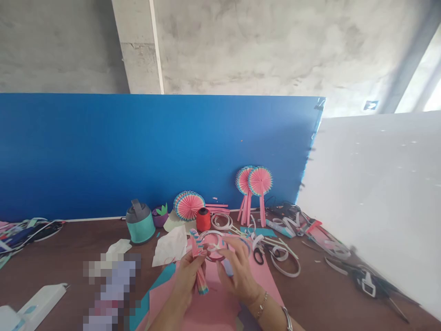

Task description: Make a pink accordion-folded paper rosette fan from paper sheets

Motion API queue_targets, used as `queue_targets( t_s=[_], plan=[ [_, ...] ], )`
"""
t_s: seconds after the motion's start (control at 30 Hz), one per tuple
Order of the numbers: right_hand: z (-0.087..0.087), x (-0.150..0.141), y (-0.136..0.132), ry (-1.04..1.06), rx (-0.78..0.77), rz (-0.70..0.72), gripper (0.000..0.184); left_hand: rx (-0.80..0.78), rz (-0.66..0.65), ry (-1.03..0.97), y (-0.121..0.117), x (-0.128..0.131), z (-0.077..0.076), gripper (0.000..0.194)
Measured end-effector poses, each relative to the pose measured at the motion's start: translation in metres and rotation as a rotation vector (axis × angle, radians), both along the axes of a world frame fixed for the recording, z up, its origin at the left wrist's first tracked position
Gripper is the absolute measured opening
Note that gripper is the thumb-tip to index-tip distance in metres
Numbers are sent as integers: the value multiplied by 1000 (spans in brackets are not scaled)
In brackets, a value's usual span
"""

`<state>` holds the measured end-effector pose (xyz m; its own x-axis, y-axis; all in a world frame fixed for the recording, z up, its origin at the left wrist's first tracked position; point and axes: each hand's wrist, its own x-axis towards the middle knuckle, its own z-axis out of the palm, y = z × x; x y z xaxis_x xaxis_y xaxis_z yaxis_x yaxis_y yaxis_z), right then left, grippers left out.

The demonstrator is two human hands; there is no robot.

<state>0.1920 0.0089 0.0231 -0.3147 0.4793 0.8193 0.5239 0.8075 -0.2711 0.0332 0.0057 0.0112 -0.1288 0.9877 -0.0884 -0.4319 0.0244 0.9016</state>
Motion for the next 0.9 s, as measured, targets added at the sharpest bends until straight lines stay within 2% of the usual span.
queue_targets(
  t_s=[0.07, 0.17, 0.27, 0.4, 0.47, 0.57, 0.67, 0.8, 0.9],
  plan=[
    [-4, 0, 1, 163, -72, -55, 30, 2, 22, 21, 0, -2, 1, 44],
    [-6, -2, 7, 325, -325, -33, 35, 17, 38, 78, 2, -5, -1, 42],
    [-5, -5, 15, 419, -565, 106, 31, 25, -2, 118, 6, -9, -8, 39],
    [-4, -5, 18, 462, -710, 288, 36, 55, 20, 105, 10, -10, -14, 33],
    [-3, -4, 17, 405, -725, 293, 34, 76, 85, 78, 11, -11, -13, 35],
    [-4, -3, 14, 302, -702, 226, 35, 103, 189, 37, 9, -11, -10, 36],
    [-4, -3, 13, 228, -634, 189, 34, 117, 185, 66, 5, -9, -5, 33],
    [-5, -3, 14, 117, -505, 207, 29, 226, 150, 246, -5, -6, 10, 36],
    [-8, -3, 16, 62, -418, 231, 19, 355, 127, 454, -11, -5, 18, 28]
  ],
)
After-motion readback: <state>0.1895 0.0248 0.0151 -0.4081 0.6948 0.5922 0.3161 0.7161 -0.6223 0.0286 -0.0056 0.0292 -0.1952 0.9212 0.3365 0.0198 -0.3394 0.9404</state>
